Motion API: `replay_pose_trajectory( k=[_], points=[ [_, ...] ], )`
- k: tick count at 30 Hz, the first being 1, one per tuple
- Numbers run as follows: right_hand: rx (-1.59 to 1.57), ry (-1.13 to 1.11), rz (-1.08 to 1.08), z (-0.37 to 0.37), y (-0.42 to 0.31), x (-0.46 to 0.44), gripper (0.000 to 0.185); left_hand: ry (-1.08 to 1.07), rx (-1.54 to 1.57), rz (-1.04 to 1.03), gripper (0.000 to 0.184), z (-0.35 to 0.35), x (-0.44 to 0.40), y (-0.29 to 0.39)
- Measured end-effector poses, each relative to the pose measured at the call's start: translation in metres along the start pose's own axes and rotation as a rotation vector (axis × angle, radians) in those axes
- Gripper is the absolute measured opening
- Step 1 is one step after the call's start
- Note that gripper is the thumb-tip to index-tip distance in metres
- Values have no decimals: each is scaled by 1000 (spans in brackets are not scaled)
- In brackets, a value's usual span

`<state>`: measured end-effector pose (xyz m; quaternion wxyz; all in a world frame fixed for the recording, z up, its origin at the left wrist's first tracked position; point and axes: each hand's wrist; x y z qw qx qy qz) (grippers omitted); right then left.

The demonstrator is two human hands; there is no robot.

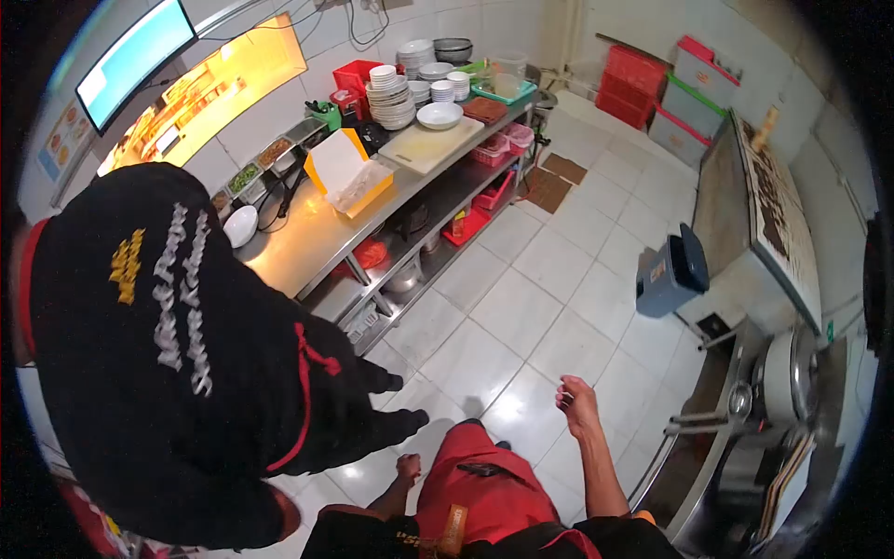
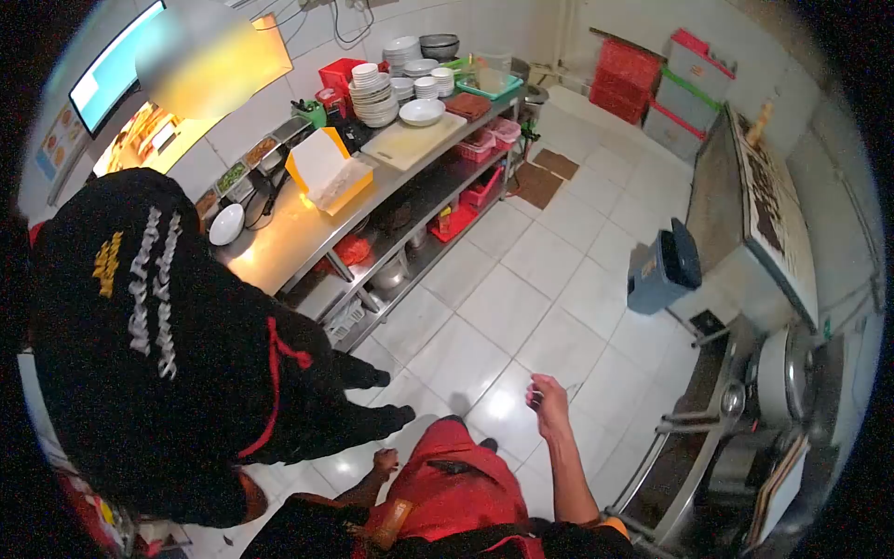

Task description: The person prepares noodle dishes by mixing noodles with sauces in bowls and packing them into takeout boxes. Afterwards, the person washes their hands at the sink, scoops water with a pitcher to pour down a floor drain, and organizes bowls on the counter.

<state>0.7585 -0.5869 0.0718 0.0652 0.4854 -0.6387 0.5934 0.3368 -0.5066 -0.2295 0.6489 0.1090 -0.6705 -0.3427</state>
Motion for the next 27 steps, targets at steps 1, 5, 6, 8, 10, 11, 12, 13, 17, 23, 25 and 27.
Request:
replay_pose_trajectory(
  k=[1,5,6,8,10,11,12,13,17,23,25,27],
  points=[
    [45,-60,3,-12,-18,-19,17,221,-204,-21,20,-27,13,22],
    [163,-181,-33,-59,-71,-100,17,164,-303,-80,23,-77,-28,63],
    [197,-207,-50,-67,-80,-117,17,120,-370,-117,23,-83,-38,75],
    [231,-228,-64,-81,-97,-150,17,193,-2,-60,23,-107,-71,89],
    [273,-186,-83,-87,-115,-182,16,124,29,-64,22,-124,-131,106],
    [283,-184,-74,-91,-129,-198,16,142,-72,-163,21,-137,-162,121],
    [326,-180,-69,-94,-143,-213,16,161,-172,-258,20,-153,-171,148],
    [367,-173,-74,-94,-152,-226,16,53,-65,-255,22,-162,-179,173],
    [589,-117,93,-104,-199,-298,17,-22,-26,-354,22,-215,-202,322],
    [1012,-253,571,-159,-292,-455,37,-105,106,-394,28,-262,-228,473],
    [1088,-348,676,-187,-330,-504,36,-106,49,-376,34,-275,-206,521],
    [1048,-420,747,-252,-376,-522,36,-54,64,-362,38,-289,-194,555]
  ],
)
Point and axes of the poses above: each hand's wrist, its own x-axis away from the middle knuckle, its own z-axis out of the back of the hand, y = z × x, and after that the axes turned 6 degrees about -z, right-handed
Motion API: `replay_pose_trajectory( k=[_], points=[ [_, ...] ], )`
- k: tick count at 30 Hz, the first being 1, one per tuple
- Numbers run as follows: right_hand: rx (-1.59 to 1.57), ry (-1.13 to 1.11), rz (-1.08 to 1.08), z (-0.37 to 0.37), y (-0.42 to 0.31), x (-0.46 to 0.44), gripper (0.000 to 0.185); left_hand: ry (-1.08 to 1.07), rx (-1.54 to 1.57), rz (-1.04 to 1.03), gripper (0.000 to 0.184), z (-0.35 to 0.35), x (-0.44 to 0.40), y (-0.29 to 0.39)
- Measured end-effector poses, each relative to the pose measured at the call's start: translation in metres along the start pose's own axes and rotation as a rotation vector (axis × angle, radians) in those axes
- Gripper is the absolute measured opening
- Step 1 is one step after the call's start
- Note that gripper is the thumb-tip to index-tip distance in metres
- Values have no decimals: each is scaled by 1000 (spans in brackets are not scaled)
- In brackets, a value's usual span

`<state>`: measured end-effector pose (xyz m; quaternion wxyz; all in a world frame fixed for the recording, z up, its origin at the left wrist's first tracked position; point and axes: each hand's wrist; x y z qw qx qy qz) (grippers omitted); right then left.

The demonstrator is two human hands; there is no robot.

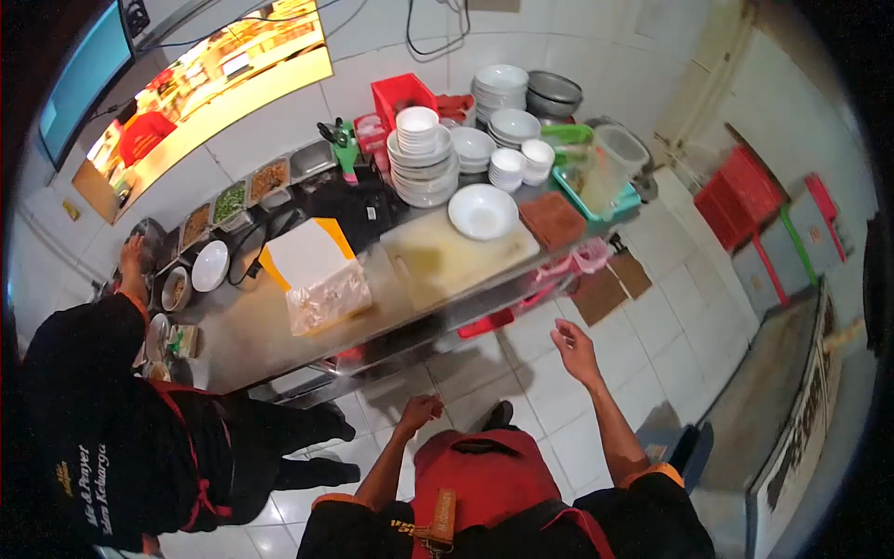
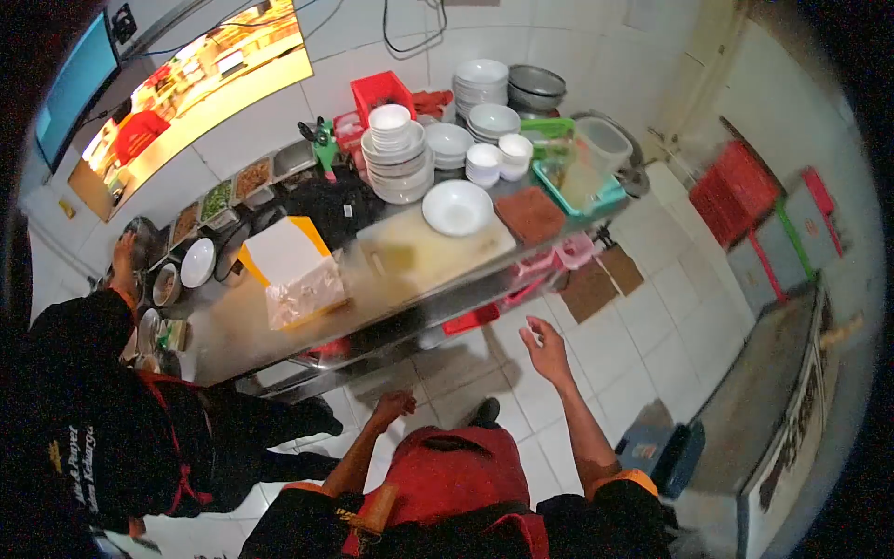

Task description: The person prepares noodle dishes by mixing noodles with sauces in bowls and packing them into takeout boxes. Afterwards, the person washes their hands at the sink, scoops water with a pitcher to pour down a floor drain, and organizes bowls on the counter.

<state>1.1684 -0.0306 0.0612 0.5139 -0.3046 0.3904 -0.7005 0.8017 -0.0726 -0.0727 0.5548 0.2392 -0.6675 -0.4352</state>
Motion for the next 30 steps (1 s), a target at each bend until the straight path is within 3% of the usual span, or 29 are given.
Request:
replay_pose_trajectory(
  k=[7,10,12,15,18,20,25,28,30],
  points=[
    [-296,-279,243,-24,-114,-190,38,212,84,-285,35,-36,-25,101],
    [-146,-230,471,-60,-160,-270,51,333,72,-456,31,-35,-54,150],
    [-53,-262,411,-69,-205,-287,57,450,173,-510,26,-35,-72,190],
    [-218,-443,415,-85,-229,-324,56,492,260,-576,28,-18,-107,239],
    [-132,-453,627,-91,-220,-359,49,739,94,-706,29,-6,-130,276],
    [-75,-407,435,-78,-229,-387,47,790,114,-721,27,2,-138,299],
    [169,-295,468,-21,-194,-458,37,850,286,-746,17,-1,-138,321],
    [280,-436,445,-6,-166,-468,51,885,237,-691,17,-16,-143,318],
    [544,-444,785,-8,-145,-463,74,899,222,-647,17,-33,-153,324]
  ],
)
Point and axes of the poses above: each hand's wrist, its own x-axis away from the middle knuckle, its own z-axis out of the back of the hand, y = z × x, and after that the axes turned 6 degrees about -z, right-handed
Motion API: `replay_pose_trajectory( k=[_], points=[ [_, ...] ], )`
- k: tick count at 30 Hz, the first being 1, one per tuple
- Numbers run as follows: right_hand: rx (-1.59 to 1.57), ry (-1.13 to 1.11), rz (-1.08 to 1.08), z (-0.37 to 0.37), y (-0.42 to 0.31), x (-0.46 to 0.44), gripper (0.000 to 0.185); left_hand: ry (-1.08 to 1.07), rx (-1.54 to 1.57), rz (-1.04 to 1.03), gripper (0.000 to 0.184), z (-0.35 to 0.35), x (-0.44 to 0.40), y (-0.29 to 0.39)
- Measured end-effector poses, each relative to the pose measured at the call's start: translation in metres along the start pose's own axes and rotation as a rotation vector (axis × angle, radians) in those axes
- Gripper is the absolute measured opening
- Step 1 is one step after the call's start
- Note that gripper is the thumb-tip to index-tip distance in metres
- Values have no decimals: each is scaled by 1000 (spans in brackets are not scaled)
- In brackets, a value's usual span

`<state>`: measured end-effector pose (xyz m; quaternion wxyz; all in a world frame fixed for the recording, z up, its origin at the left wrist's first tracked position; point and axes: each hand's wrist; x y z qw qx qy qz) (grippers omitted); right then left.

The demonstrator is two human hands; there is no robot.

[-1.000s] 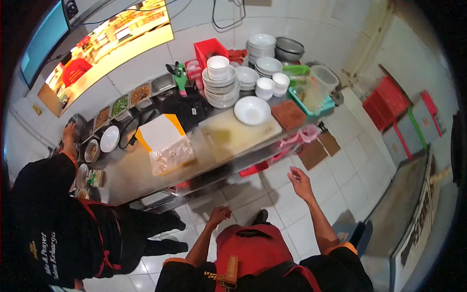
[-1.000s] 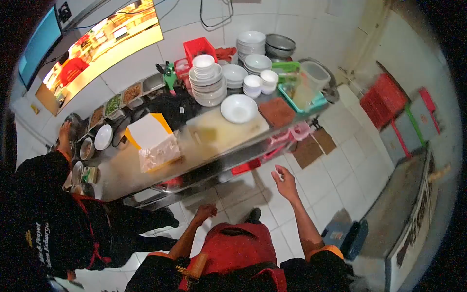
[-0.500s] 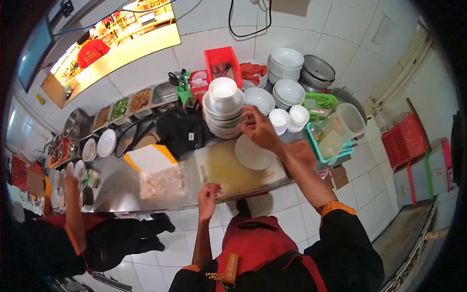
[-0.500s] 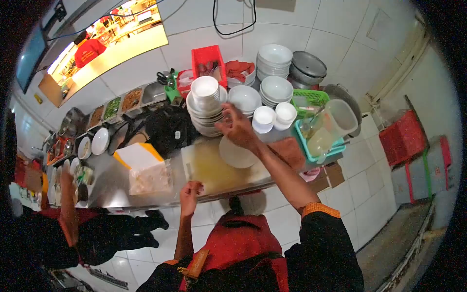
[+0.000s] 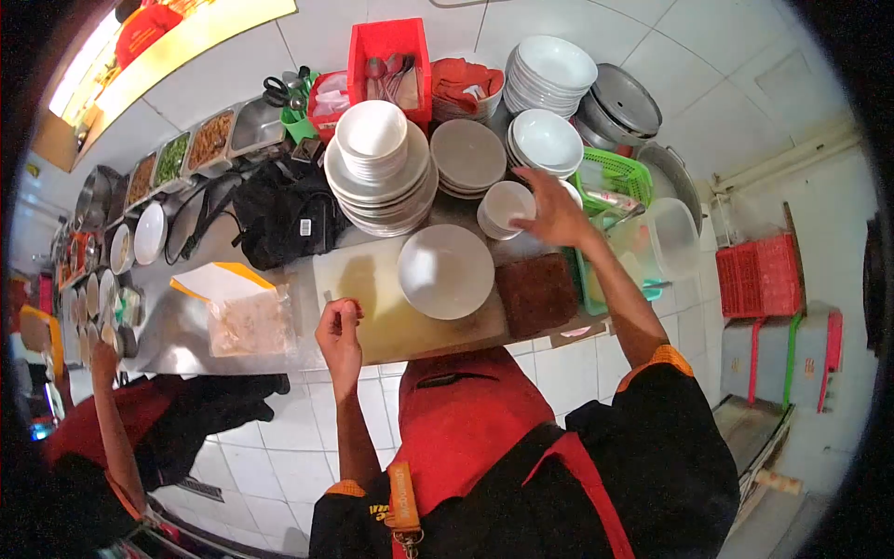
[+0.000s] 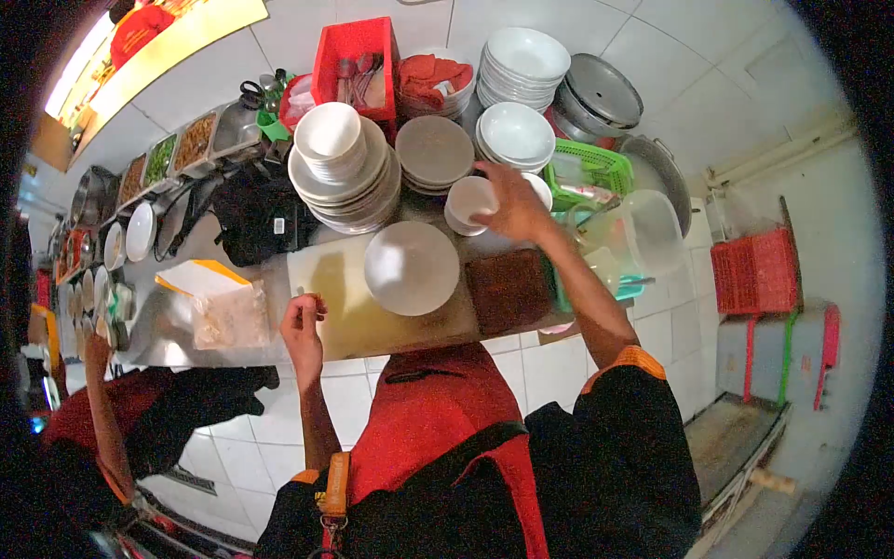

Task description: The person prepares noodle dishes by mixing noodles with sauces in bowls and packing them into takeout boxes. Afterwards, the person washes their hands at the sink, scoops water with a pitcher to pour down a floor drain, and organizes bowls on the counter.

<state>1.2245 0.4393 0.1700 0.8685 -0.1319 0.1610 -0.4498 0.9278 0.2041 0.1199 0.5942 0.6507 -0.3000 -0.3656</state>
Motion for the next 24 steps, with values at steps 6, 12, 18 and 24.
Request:
replay_pose_trajectory(
  k=[6,12,18,24],
  points=[
    [99,-155,111,-15,39,-2,86,-63,-156,-37,12,-69,30,-2],
    [396,-272,325,3,43,-2,44,-292,-357,-256,10,-122,32,13],
    [384,-193,341,15,32,-1,35,-374,-278,-181,13,-127,28,11],
    [22,-153,163,8,29,59,36,-361,-295,-164,12,-109,26,0]
  ],
)
Point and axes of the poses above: each hand's wrist, its own x-axis away from the middle knuckle, its own z-axis out of the back of the hand, y = z × x, and after that the axes turned 6 degrees about -z, right-handed
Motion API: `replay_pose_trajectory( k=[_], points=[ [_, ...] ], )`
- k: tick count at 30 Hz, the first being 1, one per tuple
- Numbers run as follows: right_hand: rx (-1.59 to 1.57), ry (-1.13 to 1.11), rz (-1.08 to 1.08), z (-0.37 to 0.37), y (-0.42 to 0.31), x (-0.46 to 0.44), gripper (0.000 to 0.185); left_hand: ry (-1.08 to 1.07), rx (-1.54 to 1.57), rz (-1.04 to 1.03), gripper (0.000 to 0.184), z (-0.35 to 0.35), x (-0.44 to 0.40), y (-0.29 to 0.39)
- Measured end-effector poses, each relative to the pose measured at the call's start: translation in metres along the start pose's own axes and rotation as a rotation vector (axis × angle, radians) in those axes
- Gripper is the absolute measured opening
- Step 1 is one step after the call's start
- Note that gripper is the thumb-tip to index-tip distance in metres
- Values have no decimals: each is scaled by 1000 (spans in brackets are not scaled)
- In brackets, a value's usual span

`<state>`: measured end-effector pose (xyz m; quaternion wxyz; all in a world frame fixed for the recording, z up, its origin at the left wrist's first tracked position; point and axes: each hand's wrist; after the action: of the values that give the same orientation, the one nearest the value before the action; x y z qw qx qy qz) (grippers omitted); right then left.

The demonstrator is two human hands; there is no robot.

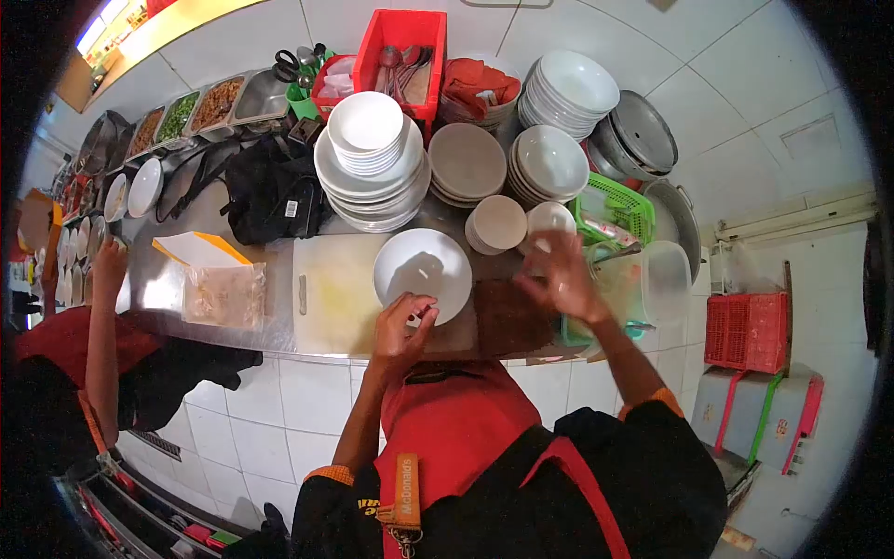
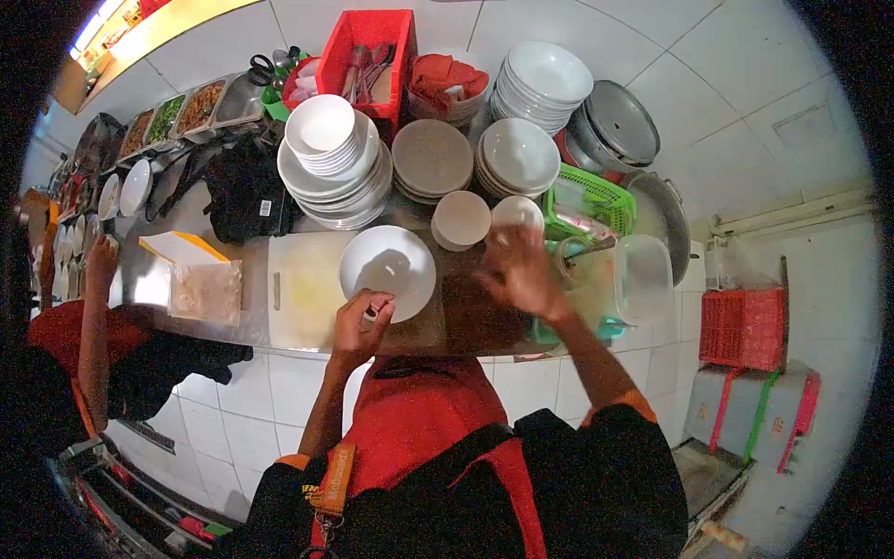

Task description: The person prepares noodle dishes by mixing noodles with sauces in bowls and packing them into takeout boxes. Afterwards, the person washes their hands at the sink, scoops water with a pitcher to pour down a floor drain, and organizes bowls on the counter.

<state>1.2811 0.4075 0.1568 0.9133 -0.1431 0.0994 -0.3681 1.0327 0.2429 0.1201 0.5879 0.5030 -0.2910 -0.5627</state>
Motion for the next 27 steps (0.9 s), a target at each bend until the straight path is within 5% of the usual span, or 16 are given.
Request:
replay_pose_trajectory(
  k=[8,12,16,18,23,25,26,27],
  points=[
    [172,-71,7,-61,-27,66,66,35,21,-44,10,13,6,-7],
    [75,203,-172,-24,-23,-5,71,56,-1,-89,9,14,8,-14],
    [124,196,-77,-17,-14,-56,86,59,22,-83,10,12,4,-6],
    [145,-106,-180,-14,-10,-74,96,63,12,-75,10,13,0,3],
    [82,12,-145,-11,-7,-78,97,-10,27,-22,15,3,-1,-6],
    [-131,34,-55,1,-23,-70,95,20,518,240,32,-14,-7,-17],
    [-266,-47,2,5,-44,-68,99,8,525,235,32,-17,-15,-9],
    [-207,-96,42,14,-72,-59,102,103,1042,414,44,-18,-23,5]
  ],
)
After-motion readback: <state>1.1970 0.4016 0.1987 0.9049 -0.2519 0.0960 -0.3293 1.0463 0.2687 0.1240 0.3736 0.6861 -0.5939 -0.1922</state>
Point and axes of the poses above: each hand's wrist, its own x-axis away from the middle knuckle, its own z-axis out of the back of the hand, y = z × x, and after that the axes turned 6 degrees about -z, right-handed
